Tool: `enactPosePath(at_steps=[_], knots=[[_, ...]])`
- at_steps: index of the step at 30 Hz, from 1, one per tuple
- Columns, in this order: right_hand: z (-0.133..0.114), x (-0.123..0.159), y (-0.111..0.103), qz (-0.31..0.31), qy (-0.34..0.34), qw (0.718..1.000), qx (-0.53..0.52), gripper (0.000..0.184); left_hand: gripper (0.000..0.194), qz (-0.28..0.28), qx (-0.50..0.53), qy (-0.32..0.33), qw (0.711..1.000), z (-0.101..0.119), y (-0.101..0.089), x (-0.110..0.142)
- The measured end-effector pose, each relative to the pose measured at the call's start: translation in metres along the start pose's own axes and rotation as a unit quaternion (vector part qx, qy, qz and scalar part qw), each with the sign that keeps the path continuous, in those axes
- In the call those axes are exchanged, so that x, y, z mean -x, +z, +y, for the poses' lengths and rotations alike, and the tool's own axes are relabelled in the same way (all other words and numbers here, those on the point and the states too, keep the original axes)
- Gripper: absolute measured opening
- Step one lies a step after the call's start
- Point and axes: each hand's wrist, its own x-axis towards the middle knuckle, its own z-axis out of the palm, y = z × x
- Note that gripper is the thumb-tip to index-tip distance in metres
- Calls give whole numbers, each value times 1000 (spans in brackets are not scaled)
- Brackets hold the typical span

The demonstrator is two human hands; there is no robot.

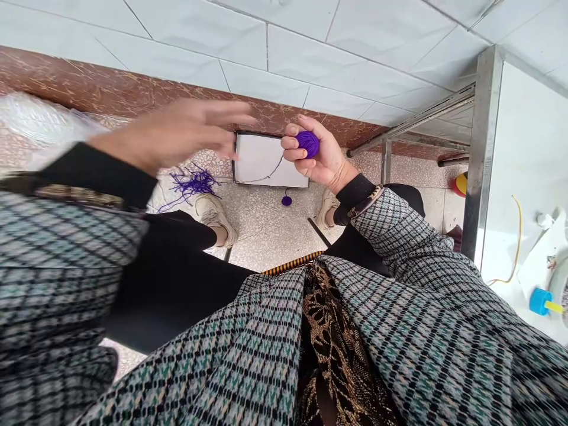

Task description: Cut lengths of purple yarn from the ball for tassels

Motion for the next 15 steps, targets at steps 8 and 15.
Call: enactPosePath(at_steps=[8, 15], knots=[[-2, -4, -6, -21, -20, 1000, 2, 59, 19, -25, 208, -21, 978, 18, 55, -26], [-33, 32, -1, -50, -75, 995, -53, 66, 25, 275, 71, -112, 952, -34, -24, -15]])
